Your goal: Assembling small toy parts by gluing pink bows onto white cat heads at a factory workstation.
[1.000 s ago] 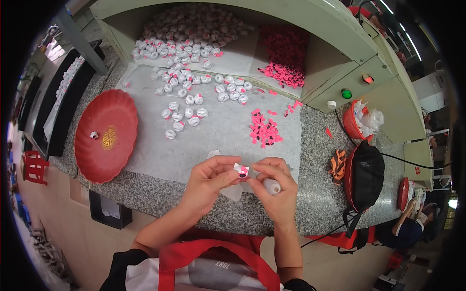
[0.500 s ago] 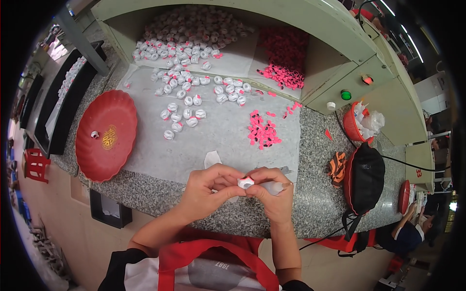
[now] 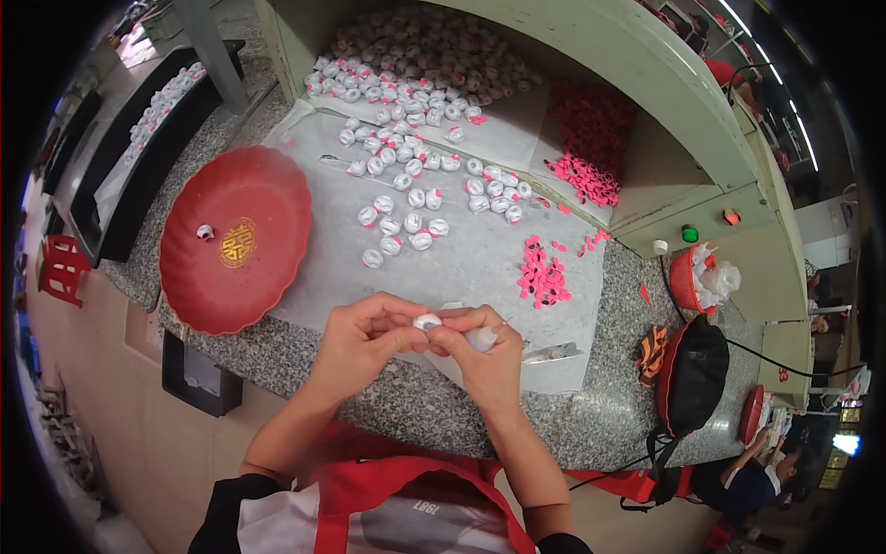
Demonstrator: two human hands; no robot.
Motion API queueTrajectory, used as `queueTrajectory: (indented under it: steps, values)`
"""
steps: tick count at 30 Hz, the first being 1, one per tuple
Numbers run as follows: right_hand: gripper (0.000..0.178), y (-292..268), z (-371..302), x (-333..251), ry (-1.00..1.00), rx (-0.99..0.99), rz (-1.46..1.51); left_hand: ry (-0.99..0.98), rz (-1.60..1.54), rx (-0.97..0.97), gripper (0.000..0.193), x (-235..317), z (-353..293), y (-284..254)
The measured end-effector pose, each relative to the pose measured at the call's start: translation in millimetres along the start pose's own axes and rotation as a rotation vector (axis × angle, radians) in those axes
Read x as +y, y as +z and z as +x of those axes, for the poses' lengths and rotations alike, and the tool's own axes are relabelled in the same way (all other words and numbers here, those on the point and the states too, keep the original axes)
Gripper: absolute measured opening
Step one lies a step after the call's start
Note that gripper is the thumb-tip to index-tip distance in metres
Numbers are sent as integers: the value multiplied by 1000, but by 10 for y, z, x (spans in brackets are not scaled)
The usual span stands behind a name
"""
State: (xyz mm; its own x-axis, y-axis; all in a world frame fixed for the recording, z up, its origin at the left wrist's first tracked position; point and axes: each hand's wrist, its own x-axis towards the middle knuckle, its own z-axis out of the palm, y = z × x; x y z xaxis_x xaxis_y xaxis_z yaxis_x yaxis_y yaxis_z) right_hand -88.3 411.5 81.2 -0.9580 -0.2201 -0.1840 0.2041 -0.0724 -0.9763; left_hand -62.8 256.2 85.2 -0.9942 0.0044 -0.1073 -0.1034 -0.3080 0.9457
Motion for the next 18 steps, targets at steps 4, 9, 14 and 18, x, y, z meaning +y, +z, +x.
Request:
queueTrajectory:
  steps: [4, 9, 14, 18]
  values:
    - [15, -63, 12, -63, 69, -51, -228, 332, 757, 528, 23, 282, 109, -621]
    - [28, -169, -84, 21, -56, -29, -183, 642, 1277, 429, 29, 177, 628, -264]
    - [35, -480, -277, 27, -67, -25, 5, 601, 1731, 43, 31, -212, 1152, 183]
    - [33, -688, -334, -22, -123, 122, 202, 616, 1765, 33, 35, -212, 1157, 188]
